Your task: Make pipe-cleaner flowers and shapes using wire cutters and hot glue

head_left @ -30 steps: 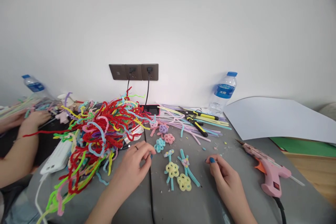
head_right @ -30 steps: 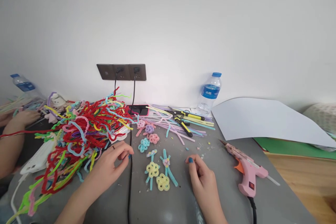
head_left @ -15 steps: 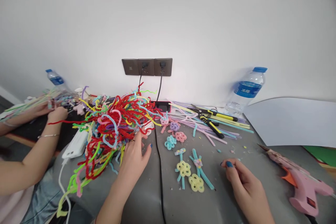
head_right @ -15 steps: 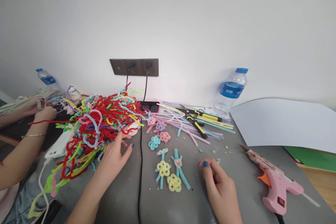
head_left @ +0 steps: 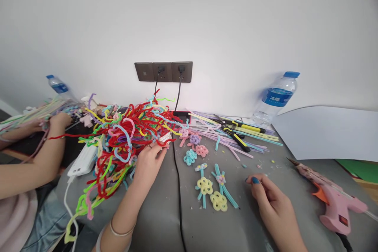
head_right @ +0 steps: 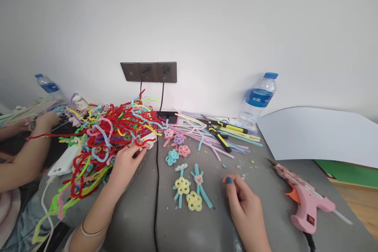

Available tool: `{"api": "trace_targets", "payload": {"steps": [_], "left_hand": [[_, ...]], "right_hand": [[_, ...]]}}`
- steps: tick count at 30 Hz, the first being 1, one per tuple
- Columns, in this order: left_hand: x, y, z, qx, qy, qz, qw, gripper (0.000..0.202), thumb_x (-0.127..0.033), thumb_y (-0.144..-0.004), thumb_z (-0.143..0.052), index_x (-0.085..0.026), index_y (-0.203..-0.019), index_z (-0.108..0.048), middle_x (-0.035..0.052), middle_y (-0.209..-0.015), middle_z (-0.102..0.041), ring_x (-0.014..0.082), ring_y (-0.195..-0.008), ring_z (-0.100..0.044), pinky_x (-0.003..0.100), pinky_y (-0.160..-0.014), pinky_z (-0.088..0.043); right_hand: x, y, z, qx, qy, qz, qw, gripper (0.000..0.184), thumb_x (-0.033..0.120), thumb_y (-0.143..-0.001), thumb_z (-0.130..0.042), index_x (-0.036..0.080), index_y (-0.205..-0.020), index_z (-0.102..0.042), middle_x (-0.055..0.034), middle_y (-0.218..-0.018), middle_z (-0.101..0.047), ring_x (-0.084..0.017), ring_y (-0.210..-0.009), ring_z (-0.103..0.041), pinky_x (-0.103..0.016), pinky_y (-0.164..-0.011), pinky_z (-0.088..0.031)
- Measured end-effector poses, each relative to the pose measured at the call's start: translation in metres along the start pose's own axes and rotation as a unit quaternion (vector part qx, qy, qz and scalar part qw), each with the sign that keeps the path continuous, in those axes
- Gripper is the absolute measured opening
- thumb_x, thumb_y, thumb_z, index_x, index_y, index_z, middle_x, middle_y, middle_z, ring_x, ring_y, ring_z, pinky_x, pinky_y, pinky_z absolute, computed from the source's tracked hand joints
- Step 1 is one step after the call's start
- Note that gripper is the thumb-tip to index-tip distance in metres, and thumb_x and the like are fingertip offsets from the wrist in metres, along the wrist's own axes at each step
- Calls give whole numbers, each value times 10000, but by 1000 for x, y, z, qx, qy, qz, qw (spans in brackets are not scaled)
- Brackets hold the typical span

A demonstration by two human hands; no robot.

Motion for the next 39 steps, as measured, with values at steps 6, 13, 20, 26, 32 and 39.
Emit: {"api": "trace_targets", "payload": {"steps": [6, 13, 20, 26, 32, 39], "left_hand": [[-10, -20, 3, -12, 96, -46, 994, 174, -117, -892, -588, -221, -897, -726, 45, -955, -619, 177, -858, -647, 292, -802, -519], [-11, -37, -7, 18, 79, -117, 990, 153, -76, -881, -621, -199, -865, -710, 22, -858, -634, 180, -846, -624, 299, -799, -511], [0, -42, -16, 39, 24, -117, 992, 161, -161, -934, -582, -220, -938, -733, 31, -888, -678, 180, -807, -681, 293, -770, -511], [10, -44, -11, 1, 70, -102, 992, 115, -253, -945, -550, -214, -917, -654, 14, -849, -703, 165, -784, -683, 260, -758, -521], [12, -47, -6, 14, 55, -118, 991, 162, -288, -921, -497, -229, -790, -572, 2, -770, -662, 169, -712, -659, 255, -700, -498], [20, -47, -3, 41, 64, -132, 988, 153, -253, -883, -457, -251, -833, -602, 12, -881, -716, 184, -759, -694, 262, -702, -505]], "right_hand": [[8, -1, 2, -9, 7, 21, 1000, 405, 575, -925, -429, 208, -831, -572, 46, -556, -343, -134, -466, -318, -255, -435, -259], [9, 0, 2, 2, 16, 2, 1000, 403, 576, -926, -417, 209, -843, -562, 49, -576, -344, -133, -488, -317, -248, -465, -263], [6, 1, 1, 15, 2, -11, 1000, 380, 566, -934, -408, 218, -859, -543, 57, -574, -320, -141, -496, -309, -256, -480, -246], [13, -2, -2, 22, -7, 1, 1000, 349, 524, -949, -393, 222, -833, -524, 69, -563, -292, -139, -487, -295, -259, -485, -231], [28, -6, -2, 24, 7, 11, 1000, 336, 479, -945, -381, 217, -789, -522, 73, -561, -270, -133, -494, -279, -259, -499, -218], [62, -62, 19, -34, 108, 57, 992, 203, 363, -931, -394, 223, -880, -532, 38, -624, -450, -158, -553, -427, -258, -543, -328]]}}
Point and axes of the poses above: each hand's wrist, its own y-axis away from the middle knuckle, its own z-axis out of the back of the hand, x = y × z, the point moved 4 cm from there along -y, towards the middle knuckle
